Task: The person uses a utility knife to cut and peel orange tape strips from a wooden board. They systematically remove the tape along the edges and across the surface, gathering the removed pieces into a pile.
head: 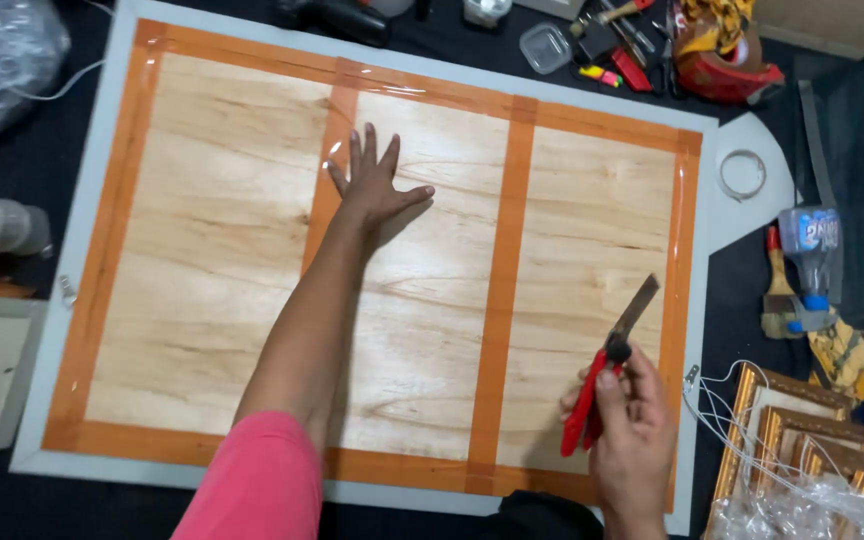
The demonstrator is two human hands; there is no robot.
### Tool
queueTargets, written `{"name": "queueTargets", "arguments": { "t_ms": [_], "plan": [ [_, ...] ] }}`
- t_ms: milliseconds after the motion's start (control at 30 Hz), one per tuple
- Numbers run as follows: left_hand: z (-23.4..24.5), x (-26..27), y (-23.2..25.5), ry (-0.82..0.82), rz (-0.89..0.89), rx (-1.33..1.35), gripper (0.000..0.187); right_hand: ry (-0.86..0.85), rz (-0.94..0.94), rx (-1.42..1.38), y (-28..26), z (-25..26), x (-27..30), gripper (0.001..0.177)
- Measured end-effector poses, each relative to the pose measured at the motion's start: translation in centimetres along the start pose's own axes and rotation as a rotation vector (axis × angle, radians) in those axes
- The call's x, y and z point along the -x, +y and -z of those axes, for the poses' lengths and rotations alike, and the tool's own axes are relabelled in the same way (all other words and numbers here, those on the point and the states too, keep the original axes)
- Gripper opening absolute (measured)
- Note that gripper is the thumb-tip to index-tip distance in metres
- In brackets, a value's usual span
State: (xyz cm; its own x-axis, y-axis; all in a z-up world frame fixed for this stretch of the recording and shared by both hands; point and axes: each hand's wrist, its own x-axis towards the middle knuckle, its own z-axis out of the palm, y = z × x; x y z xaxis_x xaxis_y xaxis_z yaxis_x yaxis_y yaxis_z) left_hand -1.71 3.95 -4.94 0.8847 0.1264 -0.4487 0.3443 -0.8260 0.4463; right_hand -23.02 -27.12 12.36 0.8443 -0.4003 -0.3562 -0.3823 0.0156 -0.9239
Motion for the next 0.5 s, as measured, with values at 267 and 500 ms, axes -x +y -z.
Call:
{"name": "queueTargets", "arguments": {
  "t_ms": [267, 500],
  "plan": [
    [-2.9, 26.5, -9.1, -0.349, -0.031, 0.400, 0.083, -0.242, -0.112, 0.013, 4.6, -5.5, 7.6, 0.055],
    [-3.3, 32.8, -12.4, -0.336, 0.005, 0.109, 0.070, -0.079, -0.007, 0.317, 7.0, -6.7, 9.2, 0.037]
  ]
}}
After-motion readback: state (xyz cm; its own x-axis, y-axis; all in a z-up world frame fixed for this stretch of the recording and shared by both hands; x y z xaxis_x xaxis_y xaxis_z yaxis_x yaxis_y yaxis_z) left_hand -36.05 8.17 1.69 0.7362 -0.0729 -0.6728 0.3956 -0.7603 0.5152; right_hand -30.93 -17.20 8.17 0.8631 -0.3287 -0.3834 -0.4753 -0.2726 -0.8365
